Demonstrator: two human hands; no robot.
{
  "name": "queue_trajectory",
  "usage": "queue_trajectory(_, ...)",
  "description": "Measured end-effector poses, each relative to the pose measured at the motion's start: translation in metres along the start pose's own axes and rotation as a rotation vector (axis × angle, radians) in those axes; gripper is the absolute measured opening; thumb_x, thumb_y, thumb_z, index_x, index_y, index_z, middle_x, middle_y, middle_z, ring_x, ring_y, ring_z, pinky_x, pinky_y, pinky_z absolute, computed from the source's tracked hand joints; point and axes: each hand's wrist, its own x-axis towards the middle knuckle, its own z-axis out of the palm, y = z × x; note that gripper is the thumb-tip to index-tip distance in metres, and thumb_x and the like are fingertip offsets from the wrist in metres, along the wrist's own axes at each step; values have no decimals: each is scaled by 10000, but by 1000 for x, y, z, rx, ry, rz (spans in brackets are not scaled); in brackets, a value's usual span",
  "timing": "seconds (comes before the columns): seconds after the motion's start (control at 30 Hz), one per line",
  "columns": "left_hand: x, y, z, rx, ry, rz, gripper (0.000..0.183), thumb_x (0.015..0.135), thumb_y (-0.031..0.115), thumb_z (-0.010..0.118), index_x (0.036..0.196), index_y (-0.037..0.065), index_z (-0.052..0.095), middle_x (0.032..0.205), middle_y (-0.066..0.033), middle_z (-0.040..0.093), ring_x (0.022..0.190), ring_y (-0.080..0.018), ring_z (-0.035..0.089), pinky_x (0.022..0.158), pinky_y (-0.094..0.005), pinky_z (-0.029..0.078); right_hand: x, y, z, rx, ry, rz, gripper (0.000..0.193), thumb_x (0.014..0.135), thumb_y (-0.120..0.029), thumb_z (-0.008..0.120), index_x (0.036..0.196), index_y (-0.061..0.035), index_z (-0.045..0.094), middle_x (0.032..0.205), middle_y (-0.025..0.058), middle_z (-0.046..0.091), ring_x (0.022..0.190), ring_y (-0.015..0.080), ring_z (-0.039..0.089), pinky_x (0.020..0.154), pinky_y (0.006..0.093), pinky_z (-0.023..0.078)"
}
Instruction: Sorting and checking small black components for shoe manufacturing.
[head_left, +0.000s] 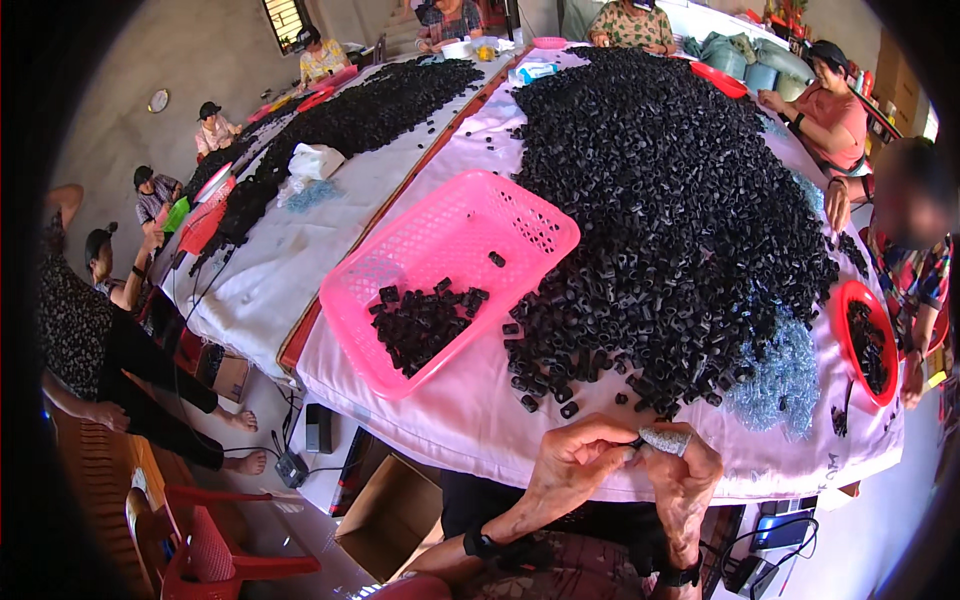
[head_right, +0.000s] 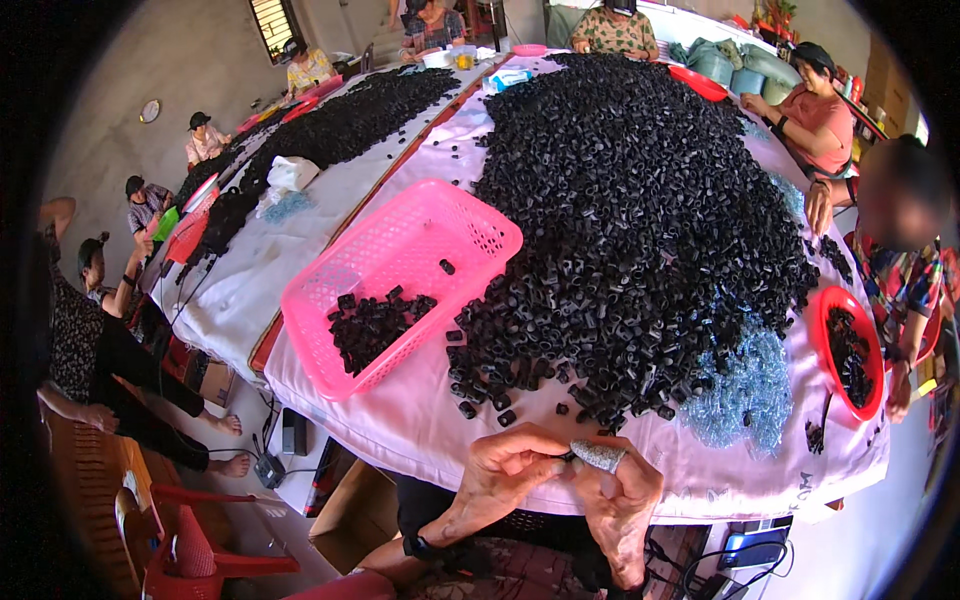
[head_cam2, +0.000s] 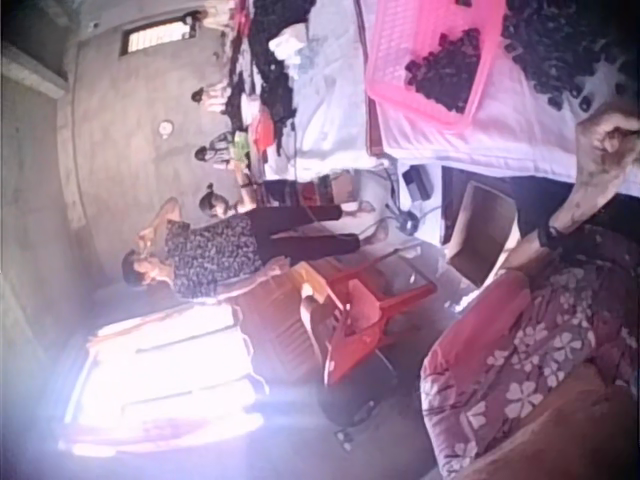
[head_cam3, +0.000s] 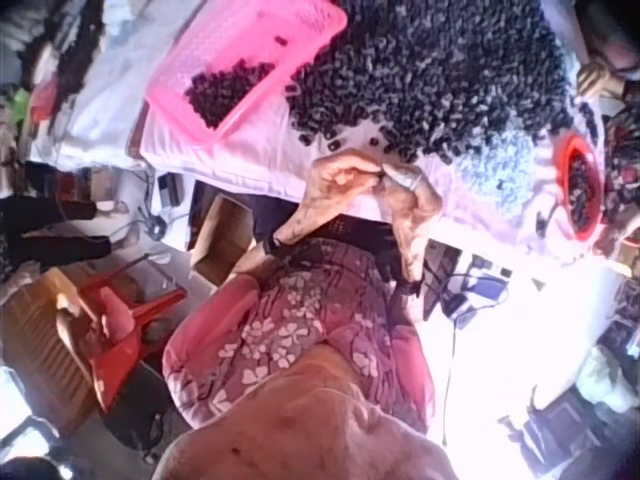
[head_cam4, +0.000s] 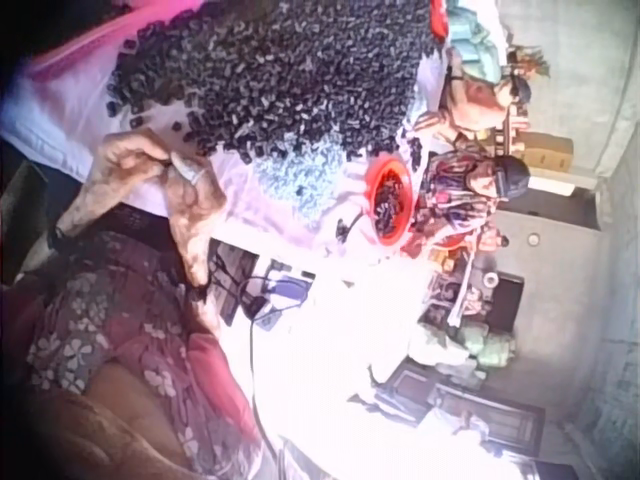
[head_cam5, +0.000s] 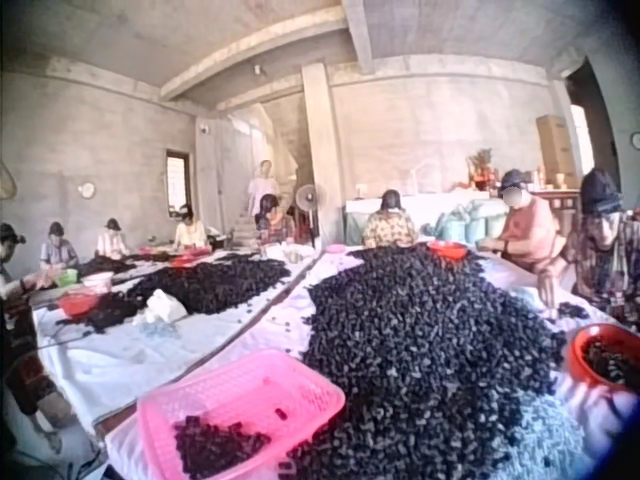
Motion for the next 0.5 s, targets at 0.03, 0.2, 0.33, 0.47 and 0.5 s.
queue_trajectory(0.03,0,-1,0,1,-1,3,230,857,-112,616,1073,-41,646,1052,-101,614,958,-151,615,848,-274,521,-1,3,-1,1,-1,-4,155,795,75,669,945,36,672,900,87,677,770,133,646,692,244,513)
queue_trajectory(0.2,1,0,0,128,-10,22,245,855,-147,586,1064,-38,650,1054,-103,616,960,-146,618,855,-257,513,0,5,-1,-131,50,-7,146,744,16,683,888,34,673,868,111,694,731,141,656,653,259,515)
queue_trajectory(0.33,-2,-5,0,137,12,46,247,851,-158,580,1058,-42,651,1050,-106,620,960,-147,619,852,-250,514,3,11,-4,-175,33,-44,130,742,20,670,871,32,665,849,105,690,717,132,645,630,255,504)
queue_trajectory(0.47,-2,-8,1,175,33,44,247,848,-162,582,1054,-45,652,1046,-110,623,963,-150,621,855,-252,516,6,6,-4,-165,13,10,115,744,27,664,859,30,659,835,95,682,691,128,623,616,251,492)
queue_trajectory(0.5,-1,-7,1,192,40,49,242,848,-162,582,1052,-51,650,1046,-112,622,963,-151,623,858,-254,517,6,7,-3,-128,10,25,117,746,33,660,863,27,659,841,91,680,682,127,615,612,247,488)
